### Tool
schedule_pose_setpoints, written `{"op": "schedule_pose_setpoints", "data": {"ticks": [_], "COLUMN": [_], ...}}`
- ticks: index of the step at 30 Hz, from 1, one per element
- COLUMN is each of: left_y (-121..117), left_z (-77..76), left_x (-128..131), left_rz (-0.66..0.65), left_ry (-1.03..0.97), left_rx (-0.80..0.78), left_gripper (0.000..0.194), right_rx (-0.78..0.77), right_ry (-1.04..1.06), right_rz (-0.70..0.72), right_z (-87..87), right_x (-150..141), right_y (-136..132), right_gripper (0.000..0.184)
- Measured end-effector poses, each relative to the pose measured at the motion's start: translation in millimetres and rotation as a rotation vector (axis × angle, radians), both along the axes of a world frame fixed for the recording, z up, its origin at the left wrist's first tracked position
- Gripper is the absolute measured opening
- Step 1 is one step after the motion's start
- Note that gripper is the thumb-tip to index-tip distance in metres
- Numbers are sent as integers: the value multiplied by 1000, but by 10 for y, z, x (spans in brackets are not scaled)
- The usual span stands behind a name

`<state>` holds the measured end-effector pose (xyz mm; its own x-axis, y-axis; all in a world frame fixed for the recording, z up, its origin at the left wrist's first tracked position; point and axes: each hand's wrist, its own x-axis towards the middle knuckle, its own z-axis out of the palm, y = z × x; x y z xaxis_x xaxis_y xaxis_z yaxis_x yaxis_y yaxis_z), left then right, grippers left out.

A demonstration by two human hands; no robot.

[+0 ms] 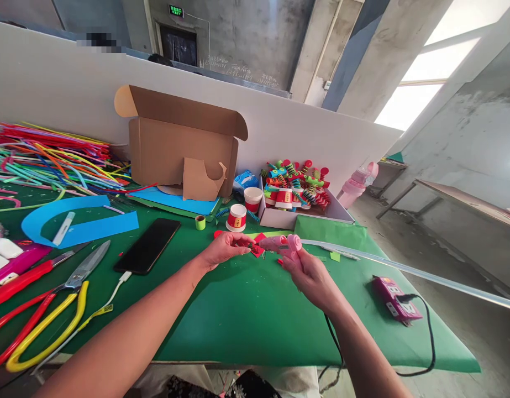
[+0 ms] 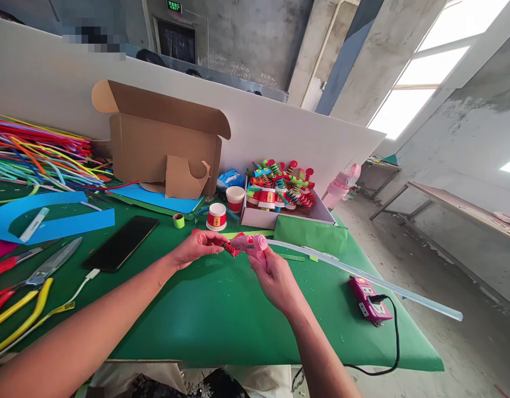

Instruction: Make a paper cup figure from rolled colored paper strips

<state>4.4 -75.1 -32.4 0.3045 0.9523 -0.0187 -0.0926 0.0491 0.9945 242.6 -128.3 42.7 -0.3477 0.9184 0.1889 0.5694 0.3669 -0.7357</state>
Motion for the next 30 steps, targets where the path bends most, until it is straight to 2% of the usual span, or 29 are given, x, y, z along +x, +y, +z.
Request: {"op": "schedule_pose_setpoints", "data": {"ticks": [7,30], "left_y": [-9,9], "left_z": [24,-6], "left_x": [14,-14], "left_rz": [5,12], "left_ry": [3,55], "left_rx": [7,56], "left_gripper": [41,42], "right_rx": [-69,-25], "right_ry": [-51,-73], "right_rz": [16,-7], "right_z": [44,58], "right_x": [-28,-27], "right_y": [-26,-46], "right_gripper": [31,32]}}
